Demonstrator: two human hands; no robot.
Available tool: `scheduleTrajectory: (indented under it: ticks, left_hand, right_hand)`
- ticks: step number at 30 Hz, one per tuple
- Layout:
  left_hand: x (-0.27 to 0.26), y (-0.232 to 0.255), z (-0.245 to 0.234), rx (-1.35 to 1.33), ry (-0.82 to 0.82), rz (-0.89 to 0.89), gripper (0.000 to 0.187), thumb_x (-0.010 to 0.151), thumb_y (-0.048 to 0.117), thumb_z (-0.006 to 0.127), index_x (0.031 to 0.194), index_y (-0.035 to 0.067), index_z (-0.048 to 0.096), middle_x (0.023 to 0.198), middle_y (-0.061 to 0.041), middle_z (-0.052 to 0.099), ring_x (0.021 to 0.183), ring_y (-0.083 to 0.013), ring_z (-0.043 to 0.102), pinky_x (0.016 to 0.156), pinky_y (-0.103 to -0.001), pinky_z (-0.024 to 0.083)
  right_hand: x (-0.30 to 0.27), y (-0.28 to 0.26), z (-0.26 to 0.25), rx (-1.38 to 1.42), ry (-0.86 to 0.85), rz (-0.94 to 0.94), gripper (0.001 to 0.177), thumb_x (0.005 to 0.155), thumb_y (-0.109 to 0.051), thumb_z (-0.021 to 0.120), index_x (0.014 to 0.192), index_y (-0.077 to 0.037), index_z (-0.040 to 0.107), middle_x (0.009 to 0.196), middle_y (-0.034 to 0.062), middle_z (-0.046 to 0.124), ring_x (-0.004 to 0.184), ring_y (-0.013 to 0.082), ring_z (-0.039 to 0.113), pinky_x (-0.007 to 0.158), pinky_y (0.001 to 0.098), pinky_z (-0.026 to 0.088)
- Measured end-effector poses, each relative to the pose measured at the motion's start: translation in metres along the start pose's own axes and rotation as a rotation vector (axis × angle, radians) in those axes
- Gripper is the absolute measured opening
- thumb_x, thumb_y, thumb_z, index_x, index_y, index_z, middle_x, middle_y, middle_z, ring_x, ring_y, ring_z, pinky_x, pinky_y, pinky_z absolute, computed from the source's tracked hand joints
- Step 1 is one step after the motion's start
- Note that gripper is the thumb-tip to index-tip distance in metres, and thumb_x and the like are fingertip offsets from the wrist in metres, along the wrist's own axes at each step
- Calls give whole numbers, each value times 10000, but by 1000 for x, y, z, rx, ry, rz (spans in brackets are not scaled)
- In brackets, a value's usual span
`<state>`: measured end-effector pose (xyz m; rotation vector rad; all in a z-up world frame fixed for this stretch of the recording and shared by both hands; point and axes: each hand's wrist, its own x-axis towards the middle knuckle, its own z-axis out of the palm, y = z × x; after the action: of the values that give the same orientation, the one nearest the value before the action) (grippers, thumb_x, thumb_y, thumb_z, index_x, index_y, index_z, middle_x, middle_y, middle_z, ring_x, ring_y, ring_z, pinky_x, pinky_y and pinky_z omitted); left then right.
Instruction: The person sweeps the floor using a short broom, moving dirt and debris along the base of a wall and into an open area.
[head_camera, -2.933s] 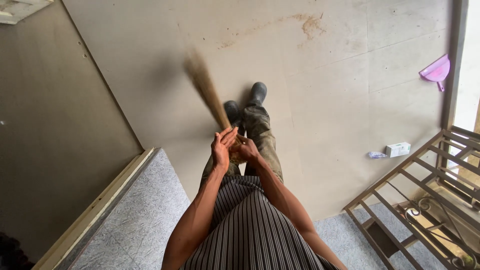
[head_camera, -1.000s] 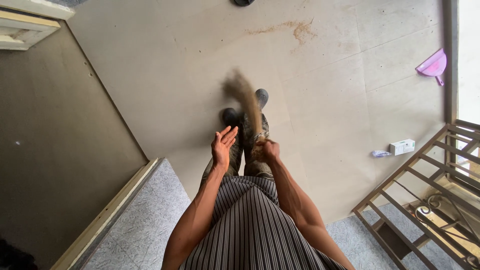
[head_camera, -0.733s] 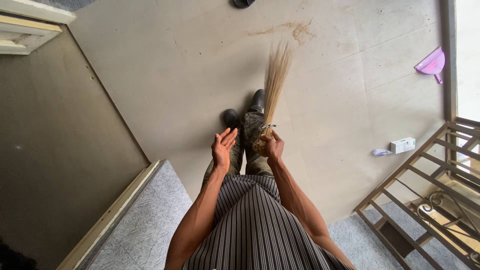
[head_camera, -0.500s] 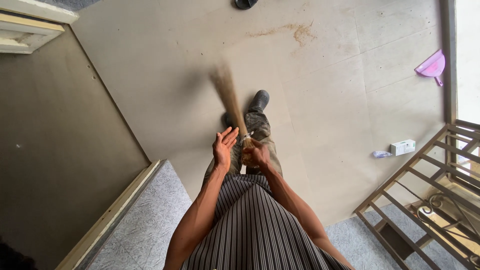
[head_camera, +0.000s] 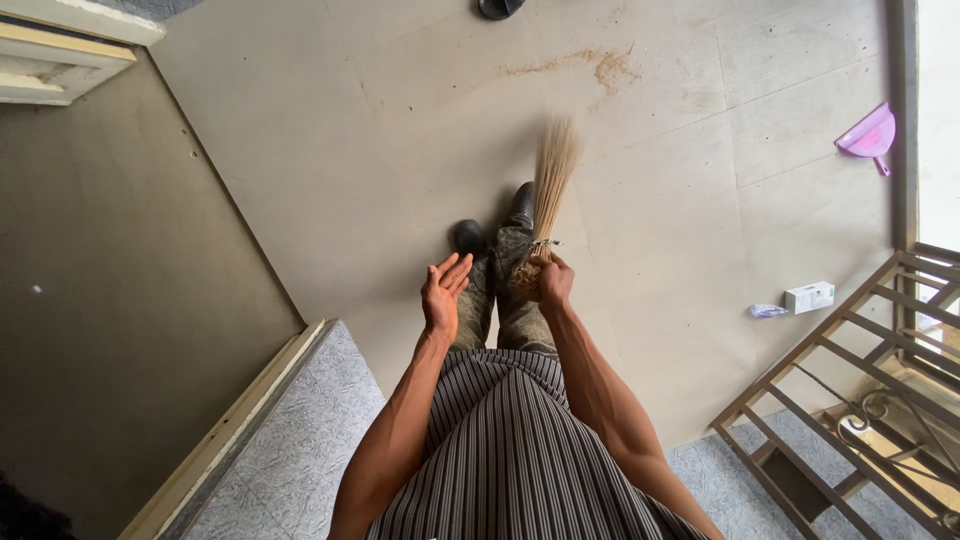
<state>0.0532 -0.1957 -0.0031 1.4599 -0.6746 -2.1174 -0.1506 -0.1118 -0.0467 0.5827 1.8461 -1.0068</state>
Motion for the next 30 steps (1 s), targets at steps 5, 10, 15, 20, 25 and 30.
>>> scheduleTrajectory:
  ticks: [5, 10, 15, 20, 25, 30]
  left_hand:
    - [1, 2, 4, 20, 9, 0, 754, 1056, 587, 236, 1457, 6, 501, 1429, -185, 638, 1407, -309, 551, 1205, -476, 373]
    - [5, 6, -1, -15, 18, -3, 740, 1062, 571, 229, 1459, 3, 488, 1438, -186, 631, 1410, -306, 546, 1210, -471, 363]
    - [6, 7, -15, -41, 39, 25, 723, 1070, 550, 227, 1460, -3, 484, 1451, -190, 615, 1427, -311, 523, 1223, -468, 346]
    - [7, 12, -28, -60, 89, 26, 722, 1077, 542, 231, 1453, -13, 499, 1436, -199, 627, 1416, -321, 535, 1212, -467, 355]
    - [7, 19, -32, -43, 101, 29, 716, 1077, 541, 235, 1449, -9, 504, 1431, -200, 633, 1411, -314, 543, 1207, -472, 371]
    - [8, 26, -27, -34, 89, 18, 741, 1069, 561, 229, 1451, -13, 499, 1432, -193, 634, 1413, -304, 542, 1206, -463, 367]
  right_hand:
    - [-18, 22, 14, -104, -214, -46, 621, 876, -31, 622, 1477, -61, 468, 975, 246, 759, 540, 194, 648, 432, 327, 525]
    - [-44, 33, 48, -640, -421, 18, 561, 888, -155, 691, 1436, -150, 576, 1104, 136, 747, 656, 237, 738, 577, 352, 647]
    - [-28, 48, 92, -964, -451, -50, 422, 890, -188, 693, 1311, -179, 728, 1085, 133, 798, 874, 218, 763, 795, 354, 605]
    - [40, 76, 107, -821, -342, -124, 368, 866, -147, 608, 1194, -144, 776, 1006, 127, 789, 817, 209, 759, 757, 362, 621]
    - [79, 47, 75, 116, -605, -68, 378, 913, 40, 440, 1215, 178, 621, 782, 158, 642, 504, 210, 550, 327, 371, 438]
    - [36, -23, 64, -74, -203, -108, 490, 916, 26, 574, 1406, 28, 575, 973, 199, 725, 546, 197, 648, 383, 321, 522]
